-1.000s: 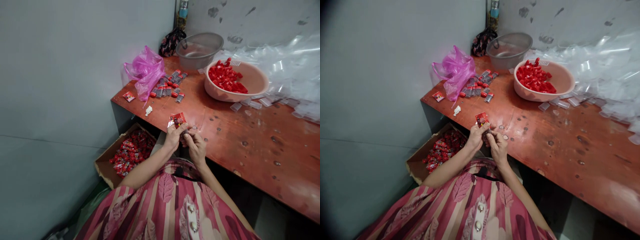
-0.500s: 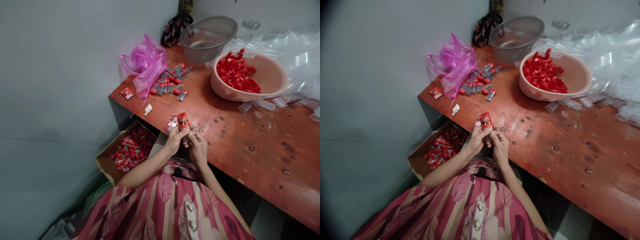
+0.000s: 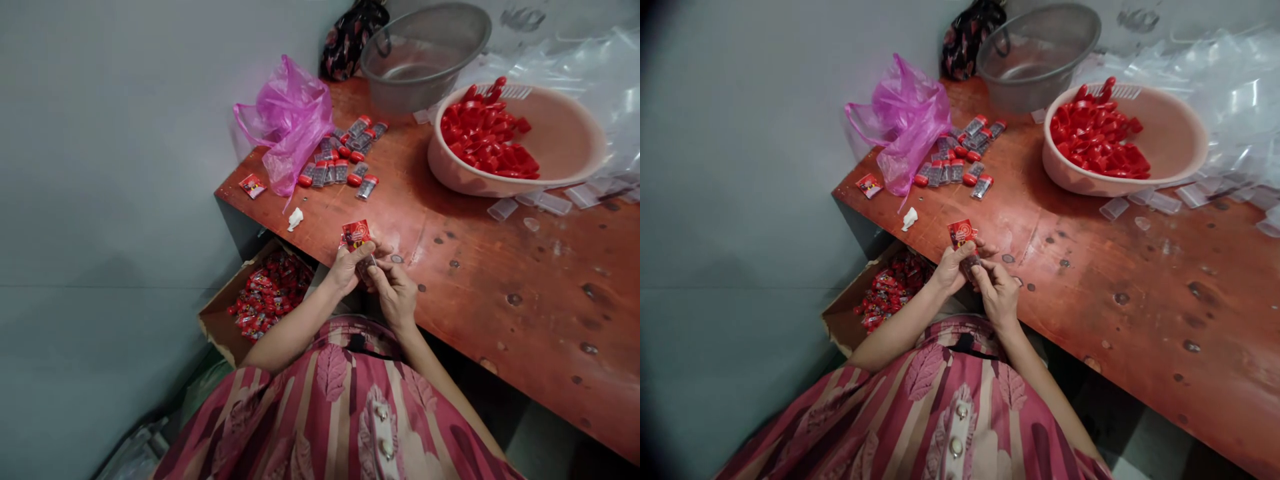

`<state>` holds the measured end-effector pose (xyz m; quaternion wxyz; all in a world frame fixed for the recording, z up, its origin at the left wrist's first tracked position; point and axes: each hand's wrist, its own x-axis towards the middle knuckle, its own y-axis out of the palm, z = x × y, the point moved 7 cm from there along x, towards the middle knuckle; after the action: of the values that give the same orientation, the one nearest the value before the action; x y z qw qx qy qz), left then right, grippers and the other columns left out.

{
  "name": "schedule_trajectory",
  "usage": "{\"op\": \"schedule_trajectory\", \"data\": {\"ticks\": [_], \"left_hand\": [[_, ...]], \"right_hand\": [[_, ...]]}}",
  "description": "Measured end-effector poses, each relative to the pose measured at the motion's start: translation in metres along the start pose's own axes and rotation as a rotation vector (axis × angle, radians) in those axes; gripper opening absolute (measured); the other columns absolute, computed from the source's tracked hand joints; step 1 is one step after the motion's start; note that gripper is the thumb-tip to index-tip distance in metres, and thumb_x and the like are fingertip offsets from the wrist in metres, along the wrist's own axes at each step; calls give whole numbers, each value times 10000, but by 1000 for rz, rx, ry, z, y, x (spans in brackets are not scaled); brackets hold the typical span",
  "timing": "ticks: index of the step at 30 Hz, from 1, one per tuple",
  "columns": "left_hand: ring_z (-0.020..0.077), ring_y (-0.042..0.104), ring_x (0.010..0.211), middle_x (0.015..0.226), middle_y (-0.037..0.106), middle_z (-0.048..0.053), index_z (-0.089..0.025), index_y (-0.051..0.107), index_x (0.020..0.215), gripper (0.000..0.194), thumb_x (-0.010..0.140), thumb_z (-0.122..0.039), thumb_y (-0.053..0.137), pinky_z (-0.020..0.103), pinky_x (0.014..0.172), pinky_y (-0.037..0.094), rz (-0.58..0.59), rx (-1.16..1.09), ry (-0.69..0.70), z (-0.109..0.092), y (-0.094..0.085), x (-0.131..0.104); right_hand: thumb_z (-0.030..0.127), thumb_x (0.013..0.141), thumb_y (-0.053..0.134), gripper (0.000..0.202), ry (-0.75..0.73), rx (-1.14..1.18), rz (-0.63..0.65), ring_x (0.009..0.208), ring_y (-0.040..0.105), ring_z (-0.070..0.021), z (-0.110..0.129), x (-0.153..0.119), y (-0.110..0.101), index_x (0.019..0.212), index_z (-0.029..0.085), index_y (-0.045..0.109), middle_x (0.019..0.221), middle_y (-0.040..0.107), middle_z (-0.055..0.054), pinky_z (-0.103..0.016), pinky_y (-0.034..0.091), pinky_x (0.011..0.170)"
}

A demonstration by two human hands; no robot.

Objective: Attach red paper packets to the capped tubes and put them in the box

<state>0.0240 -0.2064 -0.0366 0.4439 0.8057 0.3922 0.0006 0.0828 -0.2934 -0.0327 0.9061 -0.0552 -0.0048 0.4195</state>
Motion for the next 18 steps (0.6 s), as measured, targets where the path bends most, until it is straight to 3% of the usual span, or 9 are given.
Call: {"op": "schedule_trajectory", "data": {"ticks": [5,9,12,14,18], "left_hand": [[167,651,611,727,696,62,-138,639,813,397,631,-478,732,220,470,440,-18,16,-10,9,6,-3],[71,483,380,635,667,33,-130,656,865,395,685,-480,688,183,335,309,-69,104,26,16,5,-8],[29,382,330,638,666,25,-129,656,902,412,682,-476,695,173,315,258,-78,145,34,14,6,-8],[45,462,383,725,693,47,-136,650,921,432,670,-484,704,174,356,314,-52,118,35,9,9,-6],[162,663,707,834,710,74,-146,639,855,407,660,-497,709,231,585,482,-36,-7,95,-7,12,-2]], "right_hand": [[363,794,641,205,45,111,-26,460,547,-86,0,2,0,916,202,675,655,647,28,-217,467,450],[349,770,670,176,121,288,-42,420,516,-68,-6,4,2,841,190,644,598,620,44,-191,445,416],[335,759,684,171,174,465,-25,419,526,-70,-10,6,6,795,195,593,566,604,57,-184,451,419],[328,754,690,179,197,507,10,468,565,-77,-10,7,9,832,202,590,618,624,51,-195,489,466],[302,721,721,223,188,421,47,593,621,-96,-5,6,9,900,210,626,746,665,28,-240,548,599]]}}
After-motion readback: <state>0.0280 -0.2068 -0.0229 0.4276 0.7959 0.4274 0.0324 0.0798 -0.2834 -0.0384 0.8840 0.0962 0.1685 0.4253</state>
